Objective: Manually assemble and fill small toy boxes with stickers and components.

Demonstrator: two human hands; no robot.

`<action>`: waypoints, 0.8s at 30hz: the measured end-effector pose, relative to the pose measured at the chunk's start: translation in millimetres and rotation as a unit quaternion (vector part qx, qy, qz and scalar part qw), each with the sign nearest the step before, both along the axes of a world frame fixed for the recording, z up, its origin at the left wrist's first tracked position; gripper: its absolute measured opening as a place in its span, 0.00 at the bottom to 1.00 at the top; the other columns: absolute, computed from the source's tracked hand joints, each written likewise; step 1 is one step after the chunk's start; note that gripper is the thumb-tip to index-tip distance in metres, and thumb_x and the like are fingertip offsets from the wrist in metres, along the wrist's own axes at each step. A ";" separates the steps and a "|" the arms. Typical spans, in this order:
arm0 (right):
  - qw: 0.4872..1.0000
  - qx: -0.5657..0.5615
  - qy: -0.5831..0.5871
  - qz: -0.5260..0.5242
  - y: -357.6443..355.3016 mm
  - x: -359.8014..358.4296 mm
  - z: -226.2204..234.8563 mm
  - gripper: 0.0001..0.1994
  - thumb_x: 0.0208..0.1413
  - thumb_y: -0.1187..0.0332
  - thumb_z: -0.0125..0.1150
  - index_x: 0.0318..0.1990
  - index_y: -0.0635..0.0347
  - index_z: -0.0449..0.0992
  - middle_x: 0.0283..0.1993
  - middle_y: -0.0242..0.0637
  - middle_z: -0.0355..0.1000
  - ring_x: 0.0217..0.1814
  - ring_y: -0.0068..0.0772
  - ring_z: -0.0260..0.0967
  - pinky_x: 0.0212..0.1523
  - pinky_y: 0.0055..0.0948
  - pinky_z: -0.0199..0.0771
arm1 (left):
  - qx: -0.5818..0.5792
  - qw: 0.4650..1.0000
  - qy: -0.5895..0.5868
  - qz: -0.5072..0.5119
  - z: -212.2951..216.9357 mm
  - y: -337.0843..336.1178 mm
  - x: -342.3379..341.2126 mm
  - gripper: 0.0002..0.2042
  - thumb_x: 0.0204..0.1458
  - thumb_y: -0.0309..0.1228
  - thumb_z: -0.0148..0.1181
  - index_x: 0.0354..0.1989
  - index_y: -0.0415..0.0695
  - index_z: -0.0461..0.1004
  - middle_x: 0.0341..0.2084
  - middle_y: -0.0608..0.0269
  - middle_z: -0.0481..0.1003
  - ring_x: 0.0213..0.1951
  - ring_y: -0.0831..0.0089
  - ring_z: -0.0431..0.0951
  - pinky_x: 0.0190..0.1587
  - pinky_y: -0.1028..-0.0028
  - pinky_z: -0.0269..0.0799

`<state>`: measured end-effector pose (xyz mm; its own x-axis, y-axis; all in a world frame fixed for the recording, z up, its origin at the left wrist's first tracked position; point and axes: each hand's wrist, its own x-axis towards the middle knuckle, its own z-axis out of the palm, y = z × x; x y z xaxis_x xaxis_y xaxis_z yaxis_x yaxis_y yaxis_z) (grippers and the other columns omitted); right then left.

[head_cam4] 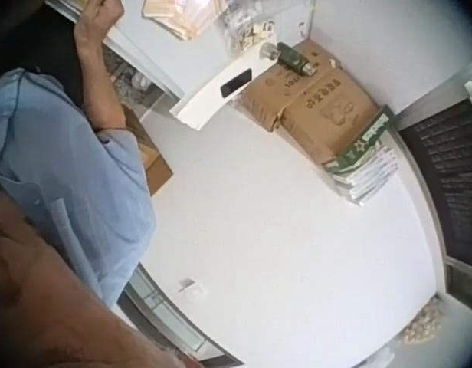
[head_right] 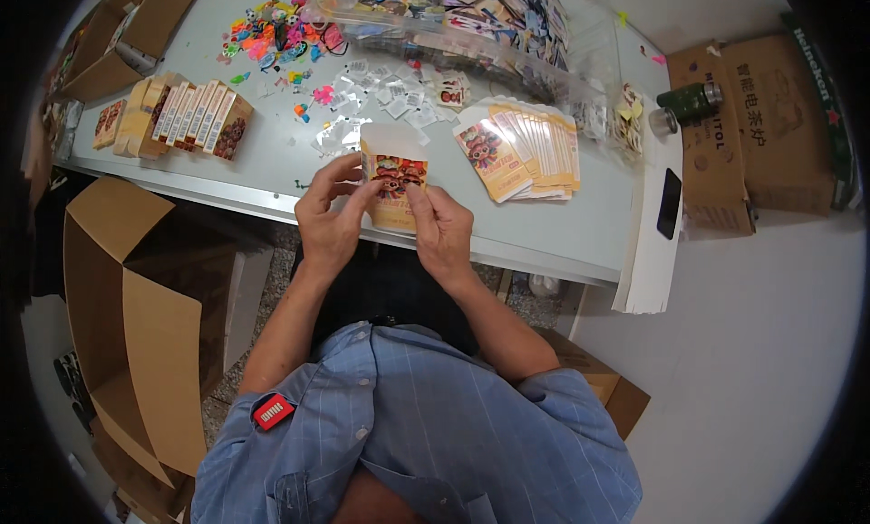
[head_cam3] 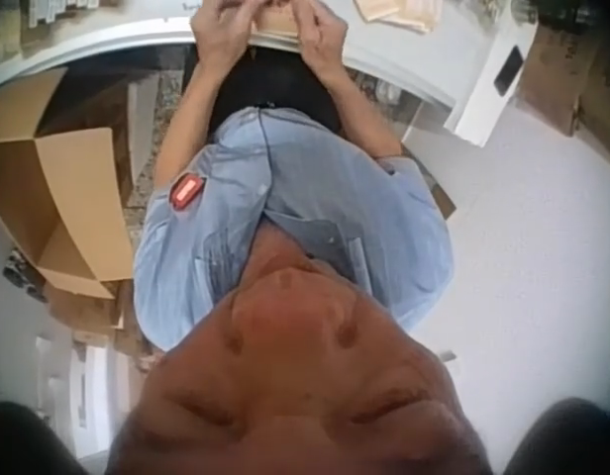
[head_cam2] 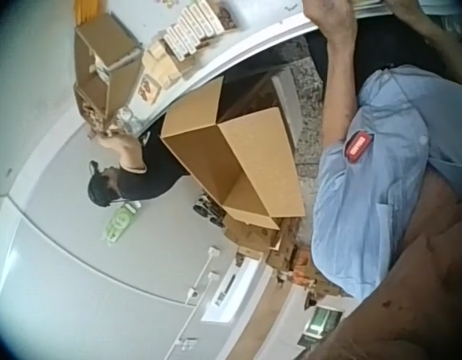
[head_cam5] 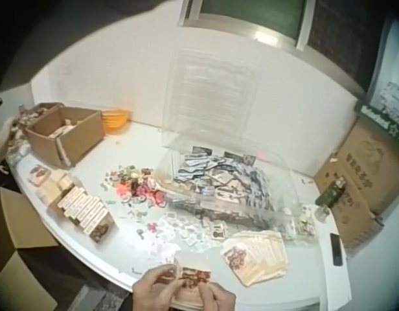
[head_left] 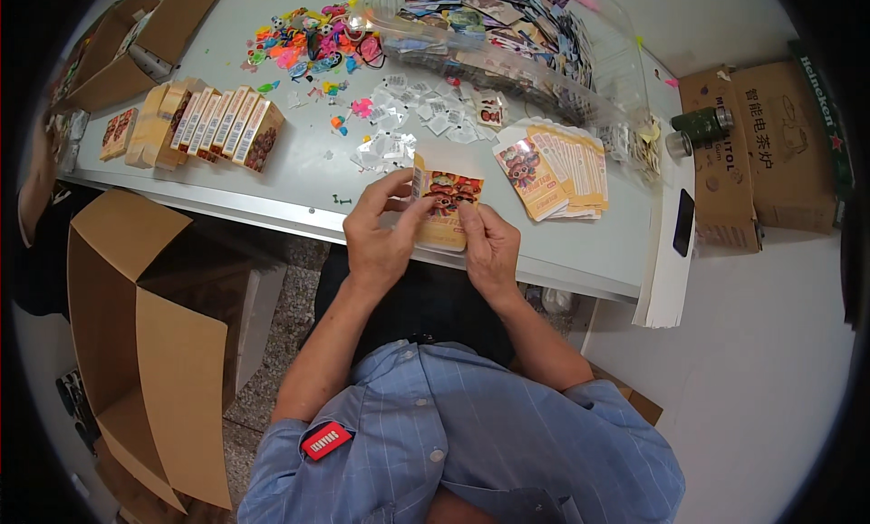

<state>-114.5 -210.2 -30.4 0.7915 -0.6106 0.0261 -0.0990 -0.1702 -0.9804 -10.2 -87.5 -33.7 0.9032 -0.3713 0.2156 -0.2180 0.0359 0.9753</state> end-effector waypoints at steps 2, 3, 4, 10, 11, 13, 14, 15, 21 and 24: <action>1.000 0.001 0.010 0.009 -1.4 0.8 -1.5 0.14 0.70 0.65 0.56 0.37 0.69 0.78 0.29 0.26 0.72 0.32 0.12 0.62 0.31 0.19 0.63 | 0.011 0.997 0.065 -0.031 -4.5 8.5 10.5 0.20 0.51 0.20 0.70 0.54 0.38 0.76 0.45 0.57 0.80 0.42 0.74 0.79 0.43 0.76 0.79; 0.999 -0.027 0.009 0.031 -3.0 0.6 0.0 0.11 0.69 0.67 0.58 0.42 0.69 0.78 0.34 0.29 0.74 0.35 0.14 0.65 0.35 0.19 0.67 | -0.020 0.994 0.086 -0.067 -6.9 10.7 18.9 0.20 0.52 0.20 0.70 0.55 0.38 0.76 0.44 0.57 0.80 0.42 0.74 0.79 0.44 0.76 0.78; 0.997 -0.055 0.009 0.053 -3.7 1.2 0.7 0.11 0.67 0.69 0.60 0.47 0.69 0.78 0.39 0.32 0.77 0.37 0.17 0.68 0.38 0.20 0.70 | -0.051 0.988 0.106 -0.104 -8.4 12.9 25.0 0.21 0.52 0.20 0.70 0.55 0.39 0.76 0.44 0.57 0.80 0.43 0.74 0.79 0.46 0.75 0.77; 0.994 -0.064 -0.073 0.041 -17.2 4.9 -2.6 0.28 0.60 0.77 0.66 0.68 0.62 0.66 0.52 0.42 0.76 0.47 0.28 0.74 0.53 0.28 0.75 | -0.011 0.976 0.098 -0.194 -1.7 20.8 38.7 0.25 0.54 0.21 0.67 0.62 0.42 0.73 0.45 0.60 0.79 0.44 0.74 0.78 0.47 0.75 0.75; 0.994 -0.064 -0.072 0.042 -19.0 5.5 -3.9 0.28 0.60 0.77 0.66 0.68 0.62 0.66 0.52 0.42 0.76 0.47 0.28 0.74 0.53 0.28 0.75 | -0.008 0.973 0.094 -0.210 -1.2 22.4 39.5 0.25 0.54 0.21 0.67 0.62 0.42 0.73 0.46 0.60 0.78 0.45 0.74 0.78 0.47 0.75 0.75; 0.994 -0.011 -0.088 0.068 -24.1 6.5 -9.4 0.27 0.58 0.79 0.67 0.65 0.62 0.70 0.53 0.41 0.75 0.50 0.27 0.72 0.52 0.27 0.74 | -0.005 0.974 0.070 -0.216 -0.9 25.0 41.8 0.25 0.53 0.20 0.67 0.62 0.43 0.74 0.46 0.60 0.78 0.45 0.74 0.78 0.47 0.75 0.75; 0.994 -0.011 -0.088 0.068 -28.1 5.9 -11.4 0.27 0.58 0.79 0.67 0.65 0.62 0.70 0.53 0.41 0.75 0.50 0.27 0.72 0.52 0.27 0.74 | -0.002 0.974 0.045 -0.221 -0.1 25.6 42.1 0.25 0.53 0.19 0.67 0.61 0.44 0.74 0.47 0.59 0.77 0.45 0.74 0.78 0.47 0.75 0.75; 0.989 -0.019 -0.110 0.101 -33.3 5.9 -12.4 0.26 0.56 0.80 0.68 0.63 0.62 0.71 0.53 0.40 0.74 0.50 0.27 0.72 0.52 0.26 0.73 | -0.002 0.974 0.045 -0.221 3.9 25.8 41.8 0.25 0.53 0.19 0.67 0.61 0.44 0.74 0.47 0.59 0.77 0.45 0.74 0.78 0.47 0.75 0.75; 0.976 -0.030 -0.118 0.181 -48.6 5.7 -10.7 0.19 0.53 0.81 0.69 0.54 0.61 0.77 0.52 0.39 0.74 0.50 0.27 0.71 0.50 0.23 0.72 | 0.059 0.954 0.004 -0.293 15.5 34.0 39.5 0.20 0.53 0.18 0.66 0.55 0.44 0.77 0.49 0.58 0.75 0.47 0.71 0.78 0.45 0.74 0.78; 0.970 -0.088 -0.114 0.194 -49.3 1.8 -1.6 0.16 0.52 0.81 0.70 0.49 0.61 0.79 0.52 0.39 0.74 0.47 0.26 0.72 0.48 0.24 0.73 | 0.072 0.954 -0.016 -0.291 24.8 31.7 39.6 0.17 0.53 0.19 0.66 0.51 0.44 0.79 0.49 0.56 0.76 0.48 0.68 0.79 0.43 0.74 0.79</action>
